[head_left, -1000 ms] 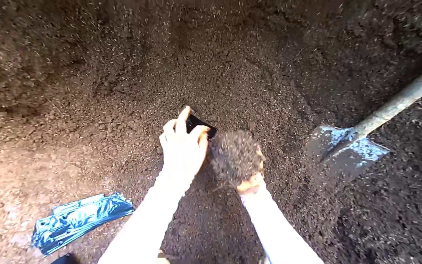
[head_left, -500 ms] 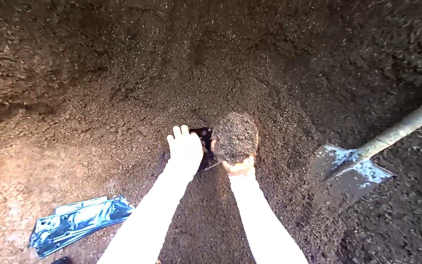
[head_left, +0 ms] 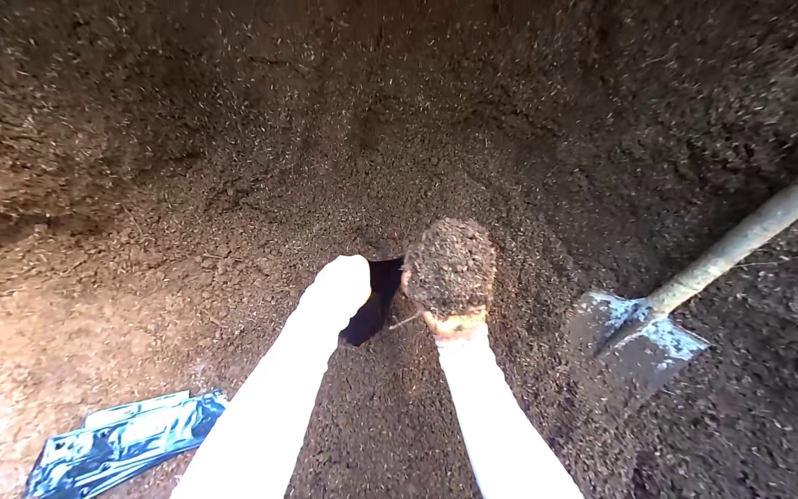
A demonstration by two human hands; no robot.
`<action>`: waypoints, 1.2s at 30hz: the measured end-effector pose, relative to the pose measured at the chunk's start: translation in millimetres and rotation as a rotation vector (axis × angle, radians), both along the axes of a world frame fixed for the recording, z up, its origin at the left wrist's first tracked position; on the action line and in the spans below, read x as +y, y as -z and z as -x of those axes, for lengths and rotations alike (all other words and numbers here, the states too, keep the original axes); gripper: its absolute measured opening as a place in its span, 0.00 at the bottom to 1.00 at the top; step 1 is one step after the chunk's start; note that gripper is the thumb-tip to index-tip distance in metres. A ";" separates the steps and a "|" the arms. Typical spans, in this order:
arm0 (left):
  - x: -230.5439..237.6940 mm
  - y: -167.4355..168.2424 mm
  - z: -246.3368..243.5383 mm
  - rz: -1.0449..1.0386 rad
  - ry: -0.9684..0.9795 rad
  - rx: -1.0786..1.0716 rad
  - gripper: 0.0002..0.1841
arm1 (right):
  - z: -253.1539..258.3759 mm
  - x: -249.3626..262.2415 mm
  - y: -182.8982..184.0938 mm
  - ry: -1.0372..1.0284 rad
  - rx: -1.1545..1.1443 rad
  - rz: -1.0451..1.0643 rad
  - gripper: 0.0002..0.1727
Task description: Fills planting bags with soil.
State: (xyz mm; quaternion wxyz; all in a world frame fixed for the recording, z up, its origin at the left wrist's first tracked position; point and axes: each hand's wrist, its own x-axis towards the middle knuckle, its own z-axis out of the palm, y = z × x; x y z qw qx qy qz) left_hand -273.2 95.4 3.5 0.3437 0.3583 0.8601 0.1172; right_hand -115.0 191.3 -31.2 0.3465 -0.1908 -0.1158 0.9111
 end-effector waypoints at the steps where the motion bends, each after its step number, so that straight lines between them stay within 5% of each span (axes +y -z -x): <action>1: -1.5 -2.1 0.2 -0.031 0.014 -0.077 0.21 | 7.8 -3.0 -1.7 -0.005 -0.007 0.000 0.22; 9: -40.4 9.6 -40.9 -0.409 -0.079 -0.217 0.46 | -1.8 -33.8 3.7 -0.133 -0.196 -0.098 0.31; 15: -41.6 -6.6 -39.7 -0.280 -0.072 -0.140 0.29 | 10.7 -40.6 -22.9 -0.060 -0.666 -0.652 0.27; 22: -32.8 -10.3 -15.3 -0.231 -0.033 -0.092 0.38 | 34.0 -13.0 -44.3 -0.364 -1.035 -1.391 0.18; 27: -32.5 2.7 -13.4 -0.294 -0.046 -0.095 0.35 | 25.2 12.1 -53.8 -0.443 -1.097 -1.342 0.17; 31: -35.6 14.2 -10.3 -0.390 -0.099 -0.118 0.44 | 28.5 56.5 -7.1 -0.394 -1.143 -1.198 0.23; 36: -53.0 39.8 -16.8 -0.738 -0.202 -0.129 0.33 | 8.1 84.9 105.4 -0.753 -1.212 -1.372 0.28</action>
